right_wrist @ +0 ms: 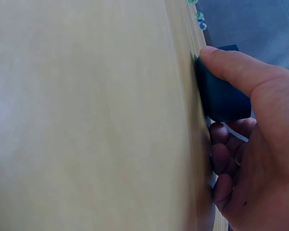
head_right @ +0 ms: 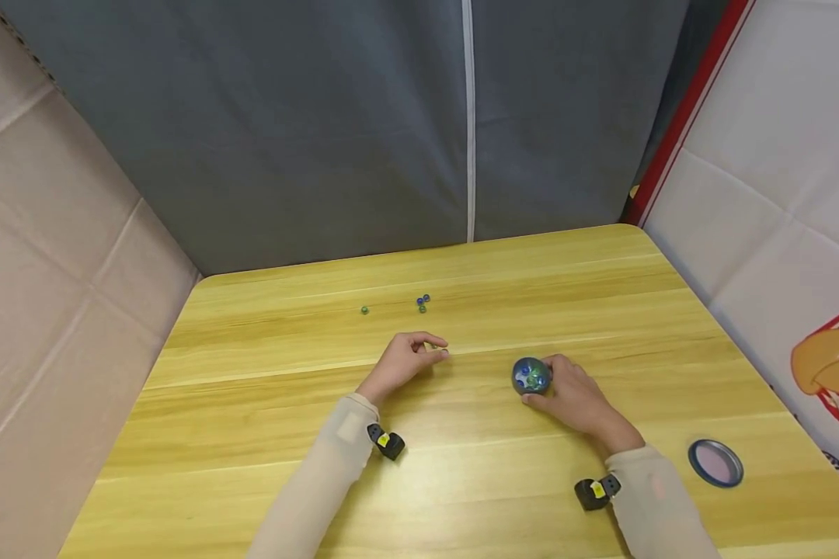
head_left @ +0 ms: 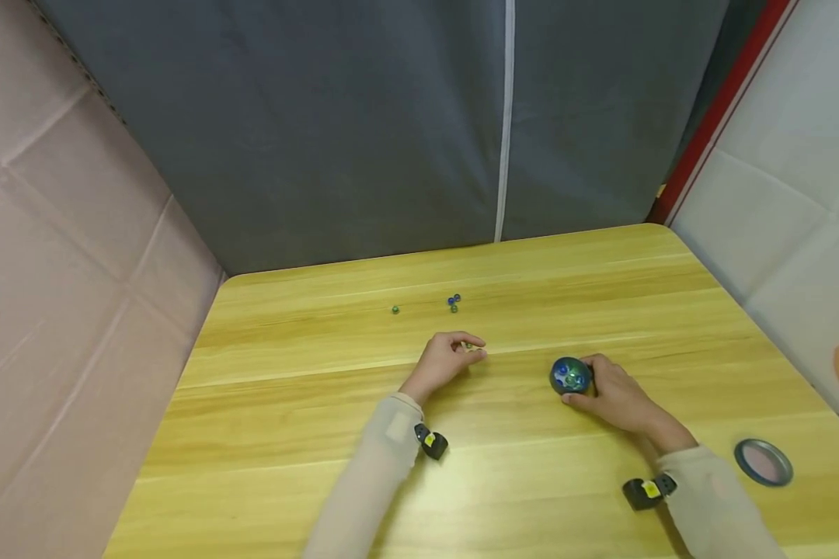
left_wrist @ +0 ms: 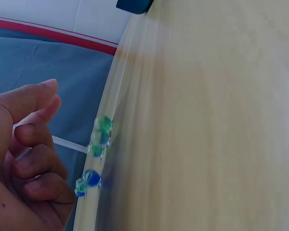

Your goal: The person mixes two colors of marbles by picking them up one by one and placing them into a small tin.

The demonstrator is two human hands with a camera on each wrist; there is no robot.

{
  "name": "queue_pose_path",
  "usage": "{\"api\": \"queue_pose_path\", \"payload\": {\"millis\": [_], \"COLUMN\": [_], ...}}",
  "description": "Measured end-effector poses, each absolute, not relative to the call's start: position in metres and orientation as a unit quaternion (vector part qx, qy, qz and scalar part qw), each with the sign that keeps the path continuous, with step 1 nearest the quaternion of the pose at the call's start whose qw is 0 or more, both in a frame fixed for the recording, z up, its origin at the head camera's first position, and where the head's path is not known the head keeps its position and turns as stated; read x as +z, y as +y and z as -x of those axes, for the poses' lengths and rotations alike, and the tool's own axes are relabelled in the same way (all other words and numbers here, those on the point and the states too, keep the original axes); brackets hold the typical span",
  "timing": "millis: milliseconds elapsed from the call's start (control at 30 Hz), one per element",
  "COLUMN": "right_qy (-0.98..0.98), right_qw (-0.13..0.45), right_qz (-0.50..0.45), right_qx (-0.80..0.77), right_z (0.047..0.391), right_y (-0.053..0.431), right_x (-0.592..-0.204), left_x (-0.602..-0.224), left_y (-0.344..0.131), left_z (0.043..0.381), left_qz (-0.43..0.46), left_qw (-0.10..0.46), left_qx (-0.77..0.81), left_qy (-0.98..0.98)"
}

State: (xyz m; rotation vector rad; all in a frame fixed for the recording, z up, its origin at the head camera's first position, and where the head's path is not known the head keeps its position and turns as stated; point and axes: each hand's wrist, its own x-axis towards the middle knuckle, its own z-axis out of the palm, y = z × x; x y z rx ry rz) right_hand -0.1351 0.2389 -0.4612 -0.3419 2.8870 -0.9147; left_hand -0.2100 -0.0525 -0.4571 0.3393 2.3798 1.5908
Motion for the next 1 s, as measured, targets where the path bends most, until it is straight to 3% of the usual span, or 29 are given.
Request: {"api": "queue_pose_path", "payload": {"millis": [1000], "right_qy": [0.947], "right_qw": [0.048], "right_qz": [0.114], "right_qx": [-0.298], "right_z": [0.135], "right_y": [0.24], "right_x": [-0.461], "left_x": [-0.47], "left_y": [-0.082], "left_z": [0.219], "left_qz": [-0.071], "left_qw": [0.131], "left_qx": [0.536], "left_qy": [0.831]}}
